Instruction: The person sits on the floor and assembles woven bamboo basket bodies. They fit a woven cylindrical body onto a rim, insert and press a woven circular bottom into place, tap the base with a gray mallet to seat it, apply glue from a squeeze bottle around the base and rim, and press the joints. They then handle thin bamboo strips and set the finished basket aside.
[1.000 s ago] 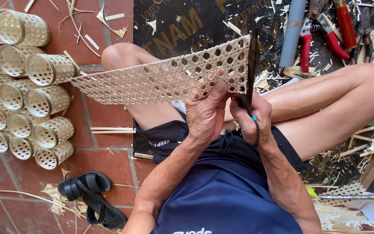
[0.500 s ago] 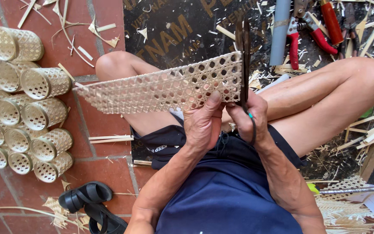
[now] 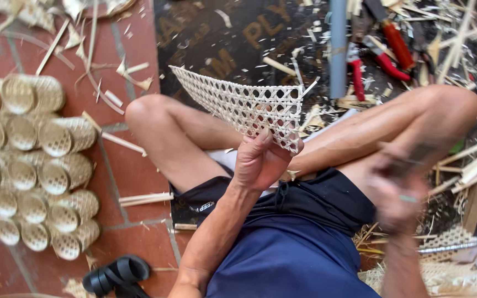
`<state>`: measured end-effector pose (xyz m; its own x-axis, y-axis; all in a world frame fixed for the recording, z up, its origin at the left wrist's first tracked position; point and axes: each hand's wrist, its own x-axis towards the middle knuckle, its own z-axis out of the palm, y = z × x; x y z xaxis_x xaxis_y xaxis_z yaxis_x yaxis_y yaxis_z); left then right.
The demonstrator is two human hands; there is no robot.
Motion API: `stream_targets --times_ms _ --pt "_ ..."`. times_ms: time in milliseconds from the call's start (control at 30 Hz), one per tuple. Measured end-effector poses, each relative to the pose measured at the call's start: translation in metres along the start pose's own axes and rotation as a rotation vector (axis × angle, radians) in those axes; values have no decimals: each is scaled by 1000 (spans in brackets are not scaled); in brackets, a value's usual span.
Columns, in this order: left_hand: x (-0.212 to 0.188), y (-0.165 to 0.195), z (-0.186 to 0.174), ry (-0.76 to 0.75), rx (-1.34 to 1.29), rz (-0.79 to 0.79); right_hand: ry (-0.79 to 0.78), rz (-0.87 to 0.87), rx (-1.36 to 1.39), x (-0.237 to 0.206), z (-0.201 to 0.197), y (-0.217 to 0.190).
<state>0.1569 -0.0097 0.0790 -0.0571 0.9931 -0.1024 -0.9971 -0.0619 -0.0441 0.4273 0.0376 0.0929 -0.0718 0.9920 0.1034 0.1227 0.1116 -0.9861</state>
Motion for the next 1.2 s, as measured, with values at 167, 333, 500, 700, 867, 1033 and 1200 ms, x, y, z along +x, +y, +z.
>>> stream_targets --times_ms 167,333,500,700,867,1033,1200 --pt "3 -24 10 89 295 71 -381 349 199 -14 79 2" --pt "-2 -25 7 151 434 218 -423 282 -64 -4 94 -21" --pt "-8 -28 -5 192 431 173 -422 86 -171 -4 93 -21" --pt "-9 -39 -5 232 452 326 -387 64 -145 -5 100 -26" --pt "-11 -39 -2 250 443 337 -391 106 -96 -8 101 -19" --pt "-7 -36 -10 312 363 315 6 -38 169 1 70 6" --pt "2 -29 -15 359 347 215 328 34 -542 30 -69 46"
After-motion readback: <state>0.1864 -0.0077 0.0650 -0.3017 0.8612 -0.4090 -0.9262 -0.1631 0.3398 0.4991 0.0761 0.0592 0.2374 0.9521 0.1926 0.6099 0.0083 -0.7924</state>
